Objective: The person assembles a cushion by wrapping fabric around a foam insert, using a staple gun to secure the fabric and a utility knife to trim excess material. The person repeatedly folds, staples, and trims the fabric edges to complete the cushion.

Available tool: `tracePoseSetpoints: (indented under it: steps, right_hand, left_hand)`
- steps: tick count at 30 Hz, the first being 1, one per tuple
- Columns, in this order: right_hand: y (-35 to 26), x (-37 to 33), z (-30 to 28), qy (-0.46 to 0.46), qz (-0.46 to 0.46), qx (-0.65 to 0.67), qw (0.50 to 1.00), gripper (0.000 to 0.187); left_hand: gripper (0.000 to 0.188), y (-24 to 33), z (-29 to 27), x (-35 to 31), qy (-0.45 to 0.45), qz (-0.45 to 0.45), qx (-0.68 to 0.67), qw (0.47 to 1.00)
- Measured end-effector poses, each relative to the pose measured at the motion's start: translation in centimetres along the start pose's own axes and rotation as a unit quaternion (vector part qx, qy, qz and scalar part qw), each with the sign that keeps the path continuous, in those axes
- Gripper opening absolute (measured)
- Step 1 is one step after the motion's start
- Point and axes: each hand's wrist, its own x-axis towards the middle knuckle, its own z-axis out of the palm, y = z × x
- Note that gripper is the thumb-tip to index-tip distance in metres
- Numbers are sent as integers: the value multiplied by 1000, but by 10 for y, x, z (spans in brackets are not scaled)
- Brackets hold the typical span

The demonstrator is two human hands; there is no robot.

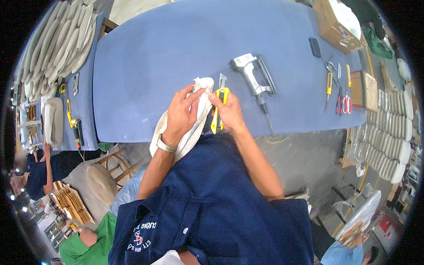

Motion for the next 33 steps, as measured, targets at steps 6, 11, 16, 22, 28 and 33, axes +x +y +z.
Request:
tracePoseSetpoints:
  steps: [6, 11, 16, 22, 28, 33]
  right_hand:
    - [18, 10, -9, -20, -8, 65, 998, 19]
    - [6, 9, -3, -13, -16, -21, 1000, 19]
    - [-18, -10, 3, 36, -101, -229, 967, 28]
    - [-65, -66, 42, -25, -302, -356, 884, 73]
    - [-62, -63, 79, -133, -386, -351, 843, 89]
    - [-73, -54, 57, -52, -388, -368, 843, 56]
  left_hand:
    - [34, -2, 1, 6, 6, -17, -54, 998]
    - [32, -7, -6, 10, -1, -39, -87, 995]
    - [28, 18, -28, 12, 86, 30, 31, 995]
    - [24, 80, -63, -6, -41, -148, -185, 971]
    - [43, 52, -61, -28, 62, -231, -248, 939]
    - [48, 50, -85, -19, 210, -262, -430, 838]
